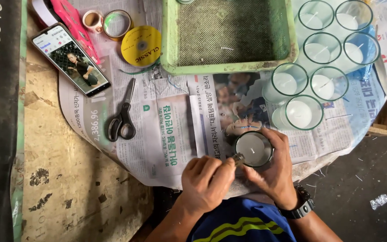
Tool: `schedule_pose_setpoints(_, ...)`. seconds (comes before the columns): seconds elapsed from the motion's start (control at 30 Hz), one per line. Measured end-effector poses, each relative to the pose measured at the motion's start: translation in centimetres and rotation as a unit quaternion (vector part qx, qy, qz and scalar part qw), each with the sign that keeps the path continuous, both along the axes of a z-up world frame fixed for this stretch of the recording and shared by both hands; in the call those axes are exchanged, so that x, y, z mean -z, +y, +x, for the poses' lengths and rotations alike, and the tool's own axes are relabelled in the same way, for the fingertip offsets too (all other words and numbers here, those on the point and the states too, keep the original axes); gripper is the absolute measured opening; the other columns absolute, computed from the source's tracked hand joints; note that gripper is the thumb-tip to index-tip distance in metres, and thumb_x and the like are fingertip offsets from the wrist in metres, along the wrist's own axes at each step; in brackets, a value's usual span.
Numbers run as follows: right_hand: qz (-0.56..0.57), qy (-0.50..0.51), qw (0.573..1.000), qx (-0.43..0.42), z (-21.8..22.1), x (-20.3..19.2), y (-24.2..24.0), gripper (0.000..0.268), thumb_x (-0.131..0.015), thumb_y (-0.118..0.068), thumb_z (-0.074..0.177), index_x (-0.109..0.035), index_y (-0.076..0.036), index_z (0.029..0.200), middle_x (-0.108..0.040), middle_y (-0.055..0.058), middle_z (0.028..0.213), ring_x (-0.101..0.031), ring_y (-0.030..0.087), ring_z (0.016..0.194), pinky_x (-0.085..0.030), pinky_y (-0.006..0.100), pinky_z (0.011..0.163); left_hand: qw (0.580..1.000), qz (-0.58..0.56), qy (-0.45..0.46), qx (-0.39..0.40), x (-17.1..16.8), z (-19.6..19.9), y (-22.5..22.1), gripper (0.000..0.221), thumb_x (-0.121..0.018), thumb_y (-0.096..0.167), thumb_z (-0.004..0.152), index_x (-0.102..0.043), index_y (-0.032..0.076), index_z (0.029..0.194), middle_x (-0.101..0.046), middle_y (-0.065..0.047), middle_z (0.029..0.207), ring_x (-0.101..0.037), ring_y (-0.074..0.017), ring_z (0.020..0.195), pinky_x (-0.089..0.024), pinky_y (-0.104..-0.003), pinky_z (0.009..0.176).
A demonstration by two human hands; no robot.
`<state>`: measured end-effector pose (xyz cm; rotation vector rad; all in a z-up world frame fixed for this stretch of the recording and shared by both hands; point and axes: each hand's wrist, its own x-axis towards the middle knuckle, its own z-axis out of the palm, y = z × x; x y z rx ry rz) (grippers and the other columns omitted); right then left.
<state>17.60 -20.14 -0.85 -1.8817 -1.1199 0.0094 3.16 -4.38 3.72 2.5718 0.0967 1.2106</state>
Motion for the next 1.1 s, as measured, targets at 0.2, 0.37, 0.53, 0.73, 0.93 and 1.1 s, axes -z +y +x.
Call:
schedule_pose_setpoints(0.2, -0.02, 0.032, 0.999, -0.007, -0.1, -0.5, -0.2, 0.101, -0.066, -0.063, 0.09, -0.037, 0.002, 0.161, -0.051, 0.027, 0.151, -0.053, 0.038, 0.139, -0.048, 0.05, 0.114, 0.999, -0.025, -0.024, 0.029, 2.9, 0.3, -0.8, 0.009, -0.072, 0.008, 0.105, -0.07, 0.005, 0.096, -0.056, 0.0, 0.069, -0.054, -0.0104, 0.055, -0.05, -0.028, 0.047)
schedule_pose_setpoints(0.37, -0.042, 0.081, 0.996, 0.007, -0.3, -1.4, 0.4, 0.101, -0.074, -0.06, 0.085, -0.04, -0.001, 0.159, -0.055, 0.024, 0.154, -0.058, 0.039, 0.143, -0.05, 0.05, 0.116, 1.0, -0.022, -0.002, 0.018, 0.2, -0.5, 0.4, 0.006, -0.075, 0.005, 0.102, -0.071, 0.004, 0.097, -0.061, -0.005, 0.076, -0.061, -0.019, 0.062, -0.05, -0.034, 0.055)
schedule_pose_setpoints(0.53, -0.042, 0.118, 0.992, 0.005, -0.2, -1.5, 0.1, 0.102, -0.082, -0.047, 0.082, -0.036, 0.0, 0.16, -0.053, 0.025, 0.157, -0.058, 0.037, 0.144, -0.047, 0.049, 0.118, 0.999, -0.031, 0.003, 0.011, 1.6, -0.8, 1.9, 0.008, -0.067, 0.004, 0.103, -0.071, 0.004, 0.096, -0.056, -0.005, 0.075, -0.056, -0.0225, 0.061, -0.049, -0.039, 0.056)
schedule_pose_setpoints(0.73, 0.032, 0.396, 0.917, 0.036, 0.0, -4.7, -0.8, 0.101, -0.074, -0.061, 0.074, -0.047, -0.013, 0.159, -0.054, 0.007, 0.163, -0.056, 0.022, 0.14, -0.047, 0.043, 0.116, 0.989, -0.05, -0.04, -0.133, 3.3, -2.8, 4.3, 0.01, -0.078, 0.007, 0.1, -0.071, 0.007, 0.093, -0.069, -0.005, 0.078, -0.064, -0.0138, 0.064, -0.052, -0.028, 0.055)
schedule_pose_setpoints(0.93, 0.158, 0.541, 0.821, -0.093, 0.3, -5.1, -1.5, 0.113, -0.091, -0.054, 0.081, -0.035, -0.002, 0.165, -0.044, 0.014, 0.165, -0.067, 0.038, 0.135, -0.062, 0.056, 0.106, 0.988, -0.093, -0.023, -0.124, 5.1, -3.4, 4.7, 0.008, -0.072, 0.008, 0.104, -0.072, 0.005, 0.096, -0.071, -0.007, 0.08, -0.068, -0.0197, 0.068, -0.056, -0.033, 0.061)
schedule_pose_setpoints(1.1, -0.085, 0.095, 0.99, -0.066, 1.6, -5.7, -1.8, 0.101, -0.096, -0.044, 0.071, -0.05, -0.008, 0.152, -0.071, 0.013, 0.144, -0.07, 0.028, 0.136, -0.052, 0.041, 0.113, 0.983, -0.131, -0.024, -0.128, 6.1, -3.6, 4.9, 0.01, -0.072, 0.013, 0.104, -0.072, 0.006, 0.097, -0.07, -0.006, 0.082, -0.065, -0.018, 0.065, -0.053, -0.032, 0.057)
